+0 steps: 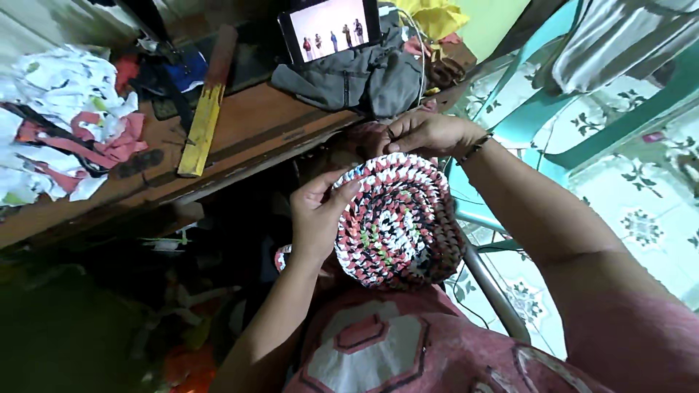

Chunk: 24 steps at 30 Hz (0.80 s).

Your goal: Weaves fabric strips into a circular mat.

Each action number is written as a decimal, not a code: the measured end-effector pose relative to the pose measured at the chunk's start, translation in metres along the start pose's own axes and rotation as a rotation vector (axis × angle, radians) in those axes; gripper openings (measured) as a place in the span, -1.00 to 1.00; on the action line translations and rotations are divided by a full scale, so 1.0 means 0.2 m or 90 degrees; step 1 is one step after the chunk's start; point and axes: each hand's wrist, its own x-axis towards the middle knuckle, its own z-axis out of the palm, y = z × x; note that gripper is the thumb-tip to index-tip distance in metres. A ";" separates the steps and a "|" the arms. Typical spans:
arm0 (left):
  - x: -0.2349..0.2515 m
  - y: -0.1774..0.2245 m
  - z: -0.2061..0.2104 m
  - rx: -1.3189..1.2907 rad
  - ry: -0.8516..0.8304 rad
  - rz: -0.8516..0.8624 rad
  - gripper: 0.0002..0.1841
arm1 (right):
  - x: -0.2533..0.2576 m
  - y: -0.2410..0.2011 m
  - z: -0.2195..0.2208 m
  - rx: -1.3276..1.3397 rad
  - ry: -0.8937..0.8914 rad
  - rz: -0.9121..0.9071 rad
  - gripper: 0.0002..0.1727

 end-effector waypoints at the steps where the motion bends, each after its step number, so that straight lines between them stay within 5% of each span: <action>1: -0.01 0.01 0.00 0.007 -0.010 0.022 -0.79 | 0.00 0.00 0.00 -0.016 0.003 -0.005 -0.79; 6: -0.08 0.05 0.03 0.113 -0.062 0.262 -0.80 | 0.02 -0.12 0.17 -0.099 -0.112 -0.068 -0.62; 12: -0.20 0.02 0.02 0.149 -0.098 0.382 -0.87 | -0.02 -0.27 0.36 -0.134 -0.144 0.022 -0.78; 15: -0.25 0.01 0.02 0.184 -0.118 0.441 -0.83 | -0.05 -0.14 0.34 -0.128 -0.181 -0.111 -0.85; 20: -0.29 -0.02 0.03 0.181 -0.128 0.446 -0.82 | -0.10 -0.13 0.36 -0.137 -0.131 -0.084 -0.95; 24: -0.27 -0.03 0.03 0.143 -0.077 0.375 -0.88 | -0.09 -0.13 0.34 -0.177 0.020 -0.083 -0.94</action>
